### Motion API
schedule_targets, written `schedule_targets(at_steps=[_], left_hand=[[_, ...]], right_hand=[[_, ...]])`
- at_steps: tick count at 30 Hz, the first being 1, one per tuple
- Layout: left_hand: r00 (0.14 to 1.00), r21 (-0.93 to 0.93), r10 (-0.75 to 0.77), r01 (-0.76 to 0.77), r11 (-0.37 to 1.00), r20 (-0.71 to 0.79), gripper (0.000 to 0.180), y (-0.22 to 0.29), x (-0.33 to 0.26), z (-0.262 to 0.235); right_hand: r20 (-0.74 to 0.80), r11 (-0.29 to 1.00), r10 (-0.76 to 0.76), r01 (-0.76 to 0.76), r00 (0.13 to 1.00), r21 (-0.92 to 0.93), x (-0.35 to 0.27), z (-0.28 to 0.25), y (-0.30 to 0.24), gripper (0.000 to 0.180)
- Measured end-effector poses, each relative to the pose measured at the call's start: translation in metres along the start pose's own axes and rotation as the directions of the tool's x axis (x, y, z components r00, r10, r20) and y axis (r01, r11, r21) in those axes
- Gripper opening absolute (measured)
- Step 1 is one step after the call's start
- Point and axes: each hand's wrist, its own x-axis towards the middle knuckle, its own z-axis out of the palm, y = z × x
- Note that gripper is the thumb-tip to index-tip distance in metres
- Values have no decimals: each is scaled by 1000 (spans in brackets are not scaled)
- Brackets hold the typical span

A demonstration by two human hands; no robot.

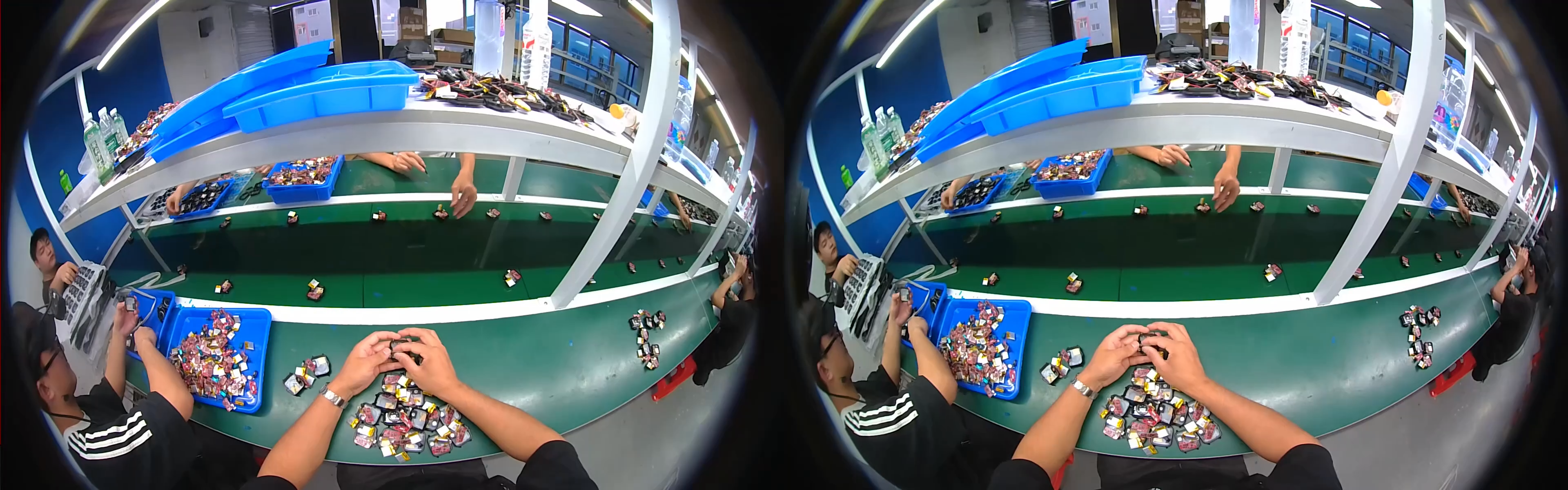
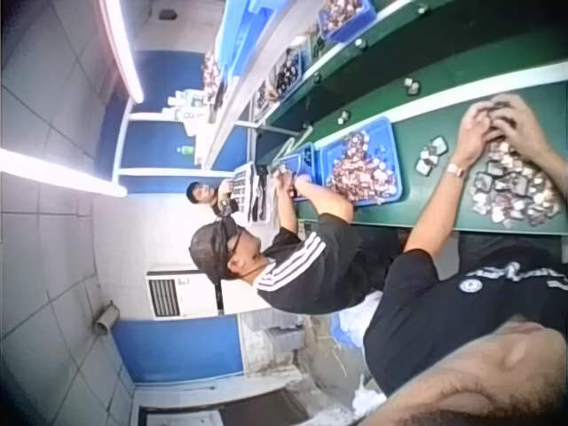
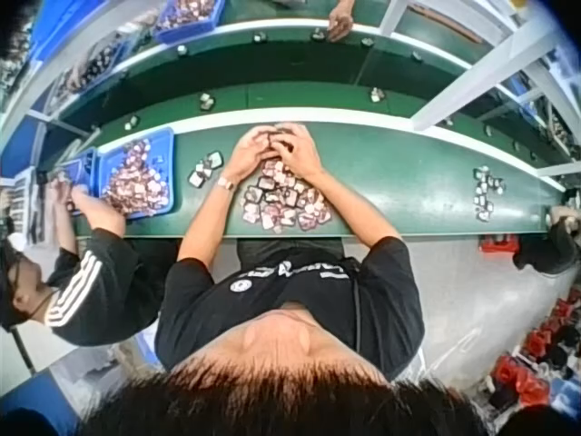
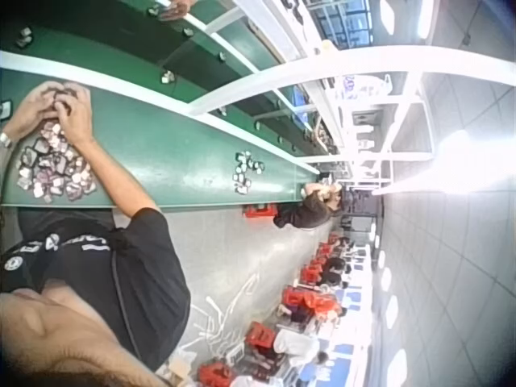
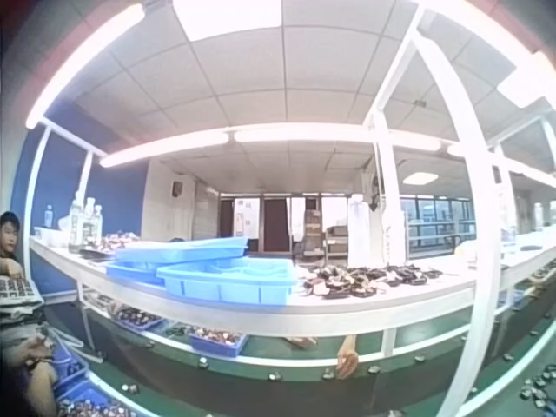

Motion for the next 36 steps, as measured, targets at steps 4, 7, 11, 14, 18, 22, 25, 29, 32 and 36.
schedule_targets(at_steps=[4,7,11,14,18,22,25,29,32,36], left_hand=[[1000,16,0,1,1000,-10,28,1,1,3],[1000,-16,9,-9,1000,-6,28,2,0,2],[1000,-56,15,-15,998,6,28,1,1,2],[1000,-50,16,-15,999,6,29,0,0,1],[998,-19,57,-57,998,-4,28,0,-1,4],[999,-61,32,-32,998,0,27,3,-1,7],[1000,-70,13,-14,997,-10,27,3,-1,6],[998,-51,56,-57,997,-33,26,-3,1,2],[994,-28,83,-86,996,-73,26,-4,2,2],[991,27,92,-89,996,-101,26,-5,1,11]], right_hand=[[-20,1000,-7,7,1000,-23,-1,1,1,13],[-33,1000,17,-16,999,20,1,2,1,14],[-12,998,33,-32,999,45,1,0,2,15],[1,998,39,-39,999,47,1,1,1,15],[3,1000,-9,9,1000,22,3,-2,-8,16],[-8,998,-50,50,999,-27,3,-4,-2,17],[-11,1000,0,0,1000,17,2,-3,-1,18],[11,998,-28,27,1000,58,5,0,-1,19],[24,997,-50,49,998,60,5,0,-3,19],[16,996,-91,91,996,11,4,-7,-3,20]])
